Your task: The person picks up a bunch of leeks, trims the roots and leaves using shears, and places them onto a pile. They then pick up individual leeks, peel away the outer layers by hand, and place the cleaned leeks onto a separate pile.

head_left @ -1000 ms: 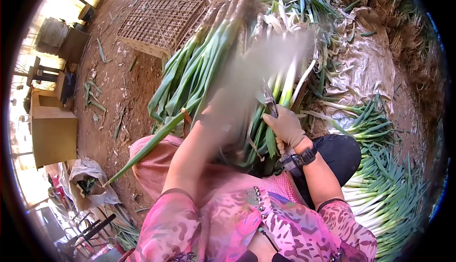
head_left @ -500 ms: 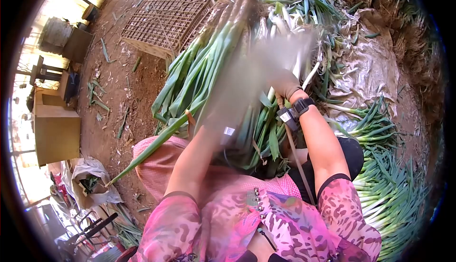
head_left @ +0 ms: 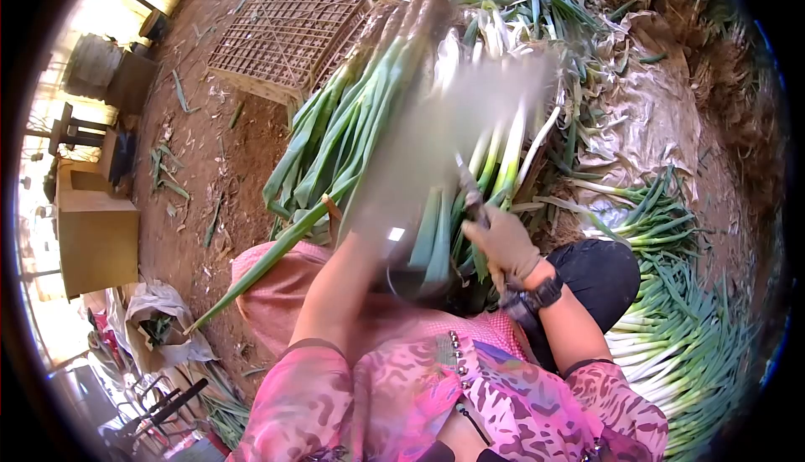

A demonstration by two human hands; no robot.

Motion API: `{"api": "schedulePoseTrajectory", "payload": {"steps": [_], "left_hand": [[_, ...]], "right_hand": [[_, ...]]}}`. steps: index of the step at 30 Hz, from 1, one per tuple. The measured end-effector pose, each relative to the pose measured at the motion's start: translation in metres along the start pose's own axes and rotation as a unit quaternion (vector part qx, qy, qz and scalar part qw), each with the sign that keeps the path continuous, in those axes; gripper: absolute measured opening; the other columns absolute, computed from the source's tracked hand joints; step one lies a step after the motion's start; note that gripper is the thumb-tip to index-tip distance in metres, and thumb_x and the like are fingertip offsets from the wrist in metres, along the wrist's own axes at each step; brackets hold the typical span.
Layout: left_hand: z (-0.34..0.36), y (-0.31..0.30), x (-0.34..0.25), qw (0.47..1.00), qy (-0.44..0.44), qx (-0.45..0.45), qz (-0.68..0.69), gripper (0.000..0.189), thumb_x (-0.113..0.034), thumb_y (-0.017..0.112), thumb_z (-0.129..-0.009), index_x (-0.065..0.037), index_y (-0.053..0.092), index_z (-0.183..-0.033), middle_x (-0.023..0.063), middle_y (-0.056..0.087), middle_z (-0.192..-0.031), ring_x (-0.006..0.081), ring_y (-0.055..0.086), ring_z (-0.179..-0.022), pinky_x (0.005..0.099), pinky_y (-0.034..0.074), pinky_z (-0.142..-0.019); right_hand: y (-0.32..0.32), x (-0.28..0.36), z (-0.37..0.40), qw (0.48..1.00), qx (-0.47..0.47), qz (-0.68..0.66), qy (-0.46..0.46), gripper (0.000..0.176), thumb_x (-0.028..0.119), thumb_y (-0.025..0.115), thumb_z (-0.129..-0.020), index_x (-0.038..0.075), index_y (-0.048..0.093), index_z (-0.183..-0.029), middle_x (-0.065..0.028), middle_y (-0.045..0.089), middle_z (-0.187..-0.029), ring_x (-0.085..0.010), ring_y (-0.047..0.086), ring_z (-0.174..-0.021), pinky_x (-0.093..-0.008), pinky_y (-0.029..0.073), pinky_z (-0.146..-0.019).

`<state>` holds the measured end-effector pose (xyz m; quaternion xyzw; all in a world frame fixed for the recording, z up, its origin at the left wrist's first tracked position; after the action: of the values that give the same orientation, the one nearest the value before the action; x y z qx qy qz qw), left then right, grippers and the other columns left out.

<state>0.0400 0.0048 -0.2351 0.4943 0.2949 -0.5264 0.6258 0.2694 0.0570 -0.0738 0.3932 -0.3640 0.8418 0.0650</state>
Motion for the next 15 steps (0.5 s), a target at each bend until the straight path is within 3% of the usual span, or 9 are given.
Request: {"api": "schedulePoseTrajectory", "payload": {"steps": [3,6,9,13,14,15], "left_hand": [[0.001,0.007,0.017,0.993,0.001,-0.038,-0.109,0.032,-0.023,0.056,-0.104,-0.001,0.062,-0.126,0.0044,0.070,-0.106,0.0102,0.064,-0.092,0.0265,0.053,-0.081],[0.006,0.006,0.040,0.982,0.001,-0.059,-0.180,0.034,-0.026,0.057,-0.103,0.001,0.065,-0.122,0.0049,0.071,-0.104,0.0101,0.063,-0.091,0.0271,0.052,-0.081],[0.008,0.006,0.047,0.976,-0.020,-0.052,-0.210,0.036,-0.028,0.059,-0.102,0.001,0.066,-0.121,0.0060,0.071,-0.104,0.0110,0.063,-0.091,0.0283,0.052,-0.081],[0.007,0.009,0.041,0.967,-0.054,-0.026,-0.246,0.038,-0.030,0.062,-0.100,0.002,0.067,-0.121,0.0079,0.072,-0.105,0.0127,0.063,-0.092,0.0302,0.052,-0.081],[0.007,0.011,0.038,0.965,-0.062,-0.020,-0.255,0.039,-0.031,0.063,-0.099,0.002,0.067,-0.121,0.0084,0.072,-0.105,0.0131,0.063,-0.092,0.0307,0.052,-0.081],[0.013,0.016,0.021,0.963,-0.127,-0.066,-0.229,0.040,-0.033,0.064,-0.098,0.000,0.067,-0.120,0.0096,0.072,-0.105,0.0139,0.063,-0.091,0.0312,0.051,-0.081]], "right_hand": [[-0.015,-0.015,-0.035,0.995,-0.064,-0.062,0.049,0.046,0.040,0.067,-0.088,-0.004,0.064,-0.101,-0.0211,0.067,-0.084,-0.0386,0.065,-0.079,-0.0424,0.051,-0.073],[-0.027,0.009,-0.060,0.999,-0.048,0.020,0.016,0.042,0.036,0.067,-0.089,-0.004,0.065,-0.101,-0.0206,0.069,-0.086,-0.0384,0.066,-0.081,-0.0424,0.052,-0.074],[-0.030,0.003,-0.107,0.999,-0.031,0.035,0.006,0.052,0.046,0.062,-0.086,-0.003,0.070,-0.102,-0.0253,0.072,-0.095,-0.0375,0.070,-0.092,-0.0436,0.053,-0.082],[-0.025,-0.030,-0.206,0.983,-0.017,0.150,-0.108,0.053,0.044,0.059,-0.087,-0.007,0.070,-0.094,-0.0235,0.072,-0.082,-0.0352,0.072,-0.080,-0.0416,0.055,-0.077],[-0.025,-0.035,-0.224,0.984,-0.001,0.130,-0.117,0.053,0.043,0.058,-0.088,-0.008,0.070,-0.093,-0.0231,0.071,-0.078,-0.0352,0.072,-0.074,-0.0414,0.055,-0.075],[-0.022,-0.043,-0.236,0.989,0.010,0.097,-0.110,0.053,0.042,0.058,-0.088,-0.009,0.069,-0.092,-0.0219,0.070,-0.072,-0.0349,0.070,-0.067,-0.0417,0.055,-0.071]]}}
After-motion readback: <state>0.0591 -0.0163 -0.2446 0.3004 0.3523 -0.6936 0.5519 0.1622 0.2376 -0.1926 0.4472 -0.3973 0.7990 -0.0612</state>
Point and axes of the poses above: each hand's wrist, its own z-axis away from the middle knuckle, its own y-axis out of the palm, x = y × z, the point moved 5 cm from there along -z, towards the middle knuckle
